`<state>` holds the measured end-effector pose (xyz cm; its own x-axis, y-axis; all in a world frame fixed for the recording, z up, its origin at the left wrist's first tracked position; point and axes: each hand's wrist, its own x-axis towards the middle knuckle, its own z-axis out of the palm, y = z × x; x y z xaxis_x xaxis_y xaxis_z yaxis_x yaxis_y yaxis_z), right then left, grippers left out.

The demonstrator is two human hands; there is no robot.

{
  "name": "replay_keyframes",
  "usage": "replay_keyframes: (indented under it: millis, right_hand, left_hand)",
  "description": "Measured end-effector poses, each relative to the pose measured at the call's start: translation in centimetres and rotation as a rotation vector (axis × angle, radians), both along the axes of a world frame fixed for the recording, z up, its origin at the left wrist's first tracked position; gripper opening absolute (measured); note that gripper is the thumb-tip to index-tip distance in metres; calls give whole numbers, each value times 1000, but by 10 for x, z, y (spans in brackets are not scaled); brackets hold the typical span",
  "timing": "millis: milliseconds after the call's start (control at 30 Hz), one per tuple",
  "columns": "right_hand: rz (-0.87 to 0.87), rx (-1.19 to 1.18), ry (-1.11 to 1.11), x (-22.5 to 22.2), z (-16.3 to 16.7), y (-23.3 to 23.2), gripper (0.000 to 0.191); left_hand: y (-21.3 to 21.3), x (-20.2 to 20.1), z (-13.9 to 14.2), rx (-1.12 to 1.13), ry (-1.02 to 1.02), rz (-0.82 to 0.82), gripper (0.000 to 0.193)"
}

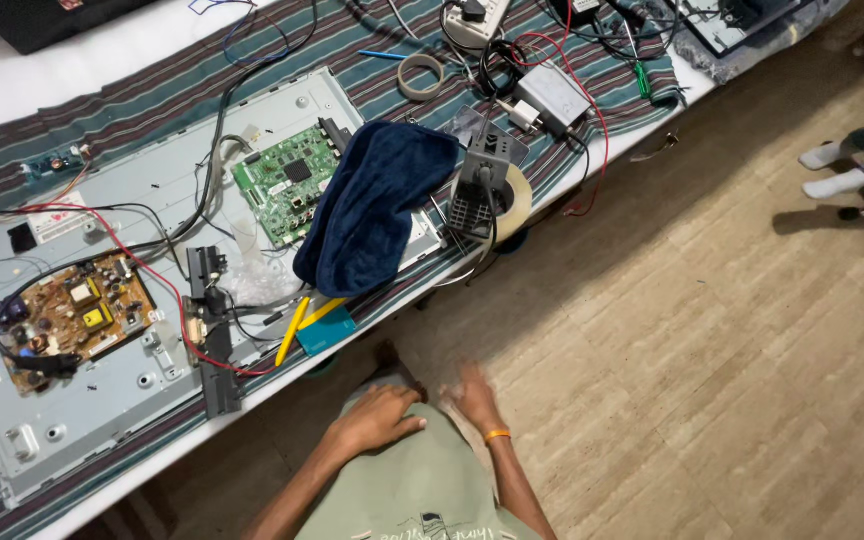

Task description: The person works on an open electronic device on a bench, using a multimeter to test connections on a circuit board. They handle wires and components, then plug in a power cord to test the device, which lights up. The person continues to adjust components and wires while the device is powered.

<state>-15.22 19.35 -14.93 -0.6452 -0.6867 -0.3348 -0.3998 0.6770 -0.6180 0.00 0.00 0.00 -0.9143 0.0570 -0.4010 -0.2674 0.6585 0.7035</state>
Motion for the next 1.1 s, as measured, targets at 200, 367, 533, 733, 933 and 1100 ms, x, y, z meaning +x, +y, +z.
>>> replay_keyframes:
  millis: [200, 367, 533, 733, 933, 1100]
  right_hand:
    - [-485, -283, 686, -97, 49, 22, 77]
    - [-326, -370, 460, -170, 92, 2, 26]
    - [-252, -538, 700, -222, 147, -32, 20]
    - [-98, -693, 806, -316, 238, -90, 21]
    - [346, -561, 683, -434, 284, -191, 22]
    - [705, -519, 637, -524, 286, -307, 31]
  left_hand:
    - [-27, -34, 9, -17, 15, 12, 45]
    - [-57, -82, 23, -25, 107, 6, 44]
    - [-83, -113, 36, 99, 453, 167, 38]
    - [-98, -142, 50, 142, 612, 561, 21]
    - [-87, -170, 23, 85, 630, 1016, 15]
    - [-32, -193, -11, -126, 766, 1437, 13]
